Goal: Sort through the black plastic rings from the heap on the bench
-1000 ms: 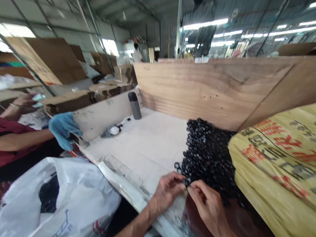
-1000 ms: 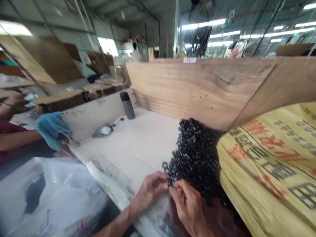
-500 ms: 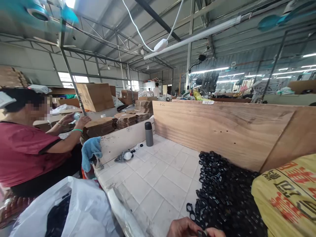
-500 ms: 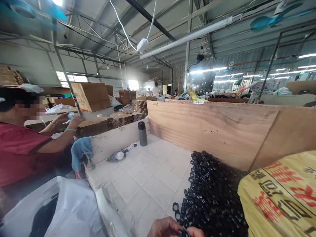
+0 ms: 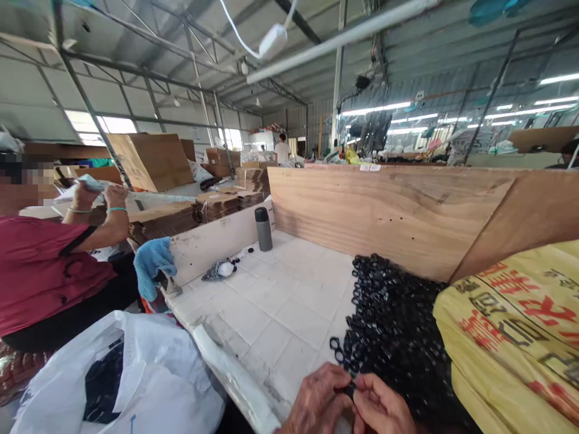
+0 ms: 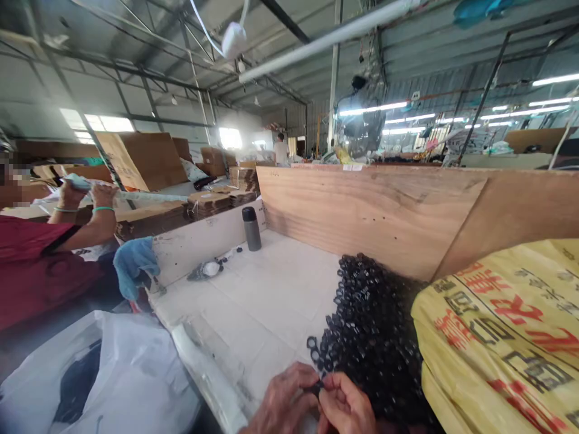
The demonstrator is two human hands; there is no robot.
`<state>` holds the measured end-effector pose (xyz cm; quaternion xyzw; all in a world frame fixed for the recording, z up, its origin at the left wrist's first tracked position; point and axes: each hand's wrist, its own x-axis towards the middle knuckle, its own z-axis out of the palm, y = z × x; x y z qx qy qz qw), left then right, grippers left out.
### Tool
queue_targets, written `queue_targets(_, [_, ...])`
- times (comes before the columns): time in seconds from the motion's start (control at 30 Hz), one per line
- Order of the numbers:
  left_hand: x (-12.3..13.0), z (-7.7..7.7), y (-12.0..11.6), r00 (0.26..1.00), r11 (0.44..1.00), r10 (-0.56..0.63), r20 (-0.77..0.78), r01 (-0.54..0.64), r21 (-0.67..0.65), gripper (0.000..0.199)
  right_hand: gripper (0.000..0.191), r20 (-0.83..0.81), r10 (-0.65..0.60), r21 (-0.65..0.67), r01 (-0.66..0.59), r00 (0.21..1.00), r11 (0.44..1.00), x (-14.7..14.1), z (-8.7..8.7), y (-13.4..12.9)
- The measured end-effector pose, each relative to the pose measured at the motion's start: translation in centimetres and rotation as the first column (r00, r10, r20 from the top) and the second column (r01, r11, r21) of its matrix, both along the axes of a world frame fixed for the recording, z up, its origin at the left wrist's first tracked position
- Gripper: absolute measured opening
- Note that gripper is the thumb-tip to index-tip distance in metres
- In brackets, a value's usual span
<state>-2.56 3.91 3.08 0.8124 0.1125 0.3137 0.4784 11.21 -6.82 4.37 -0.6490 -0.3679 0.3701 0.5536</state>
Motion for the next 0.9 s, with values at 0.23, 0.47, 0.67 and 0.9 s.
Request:
queue_targets(0.23, [-4.3,0.6,3.2,0.791,0.788,0.572,-0.216,-0.458,0.411,0.019,0.040,0.560,-0.198,0.038,0.213,0.805,0.976,2.6,1.3,-1.2])
queue_targets(0.47, [-1.1,0.5,0.7,0.927,0.901,0.332,-0.175,-0.257,0.349,0.019,0.009,0.687,-0.075,-0.010,0.112,0.723,0.994,3.3,0.5,-1.9])
queue_targets(0.67, [2.9,-0.6,-1.1,0.927,0.937,0.230,-0.296,-0.129,0.323,0.026,0.018,0.782,-0.058,-0.036,0.138,0.620,0.990,4.4,1.3,-2.4])
queue_targets(0.9, [2.2,-0.6,-0.6,0.955,0.951,0.187,-0.231,-0.116,0.287,0.009,0.018,0.750,-0.101,-0.041,0.199,0.654,0.979,6.5,2.1,-3.6])
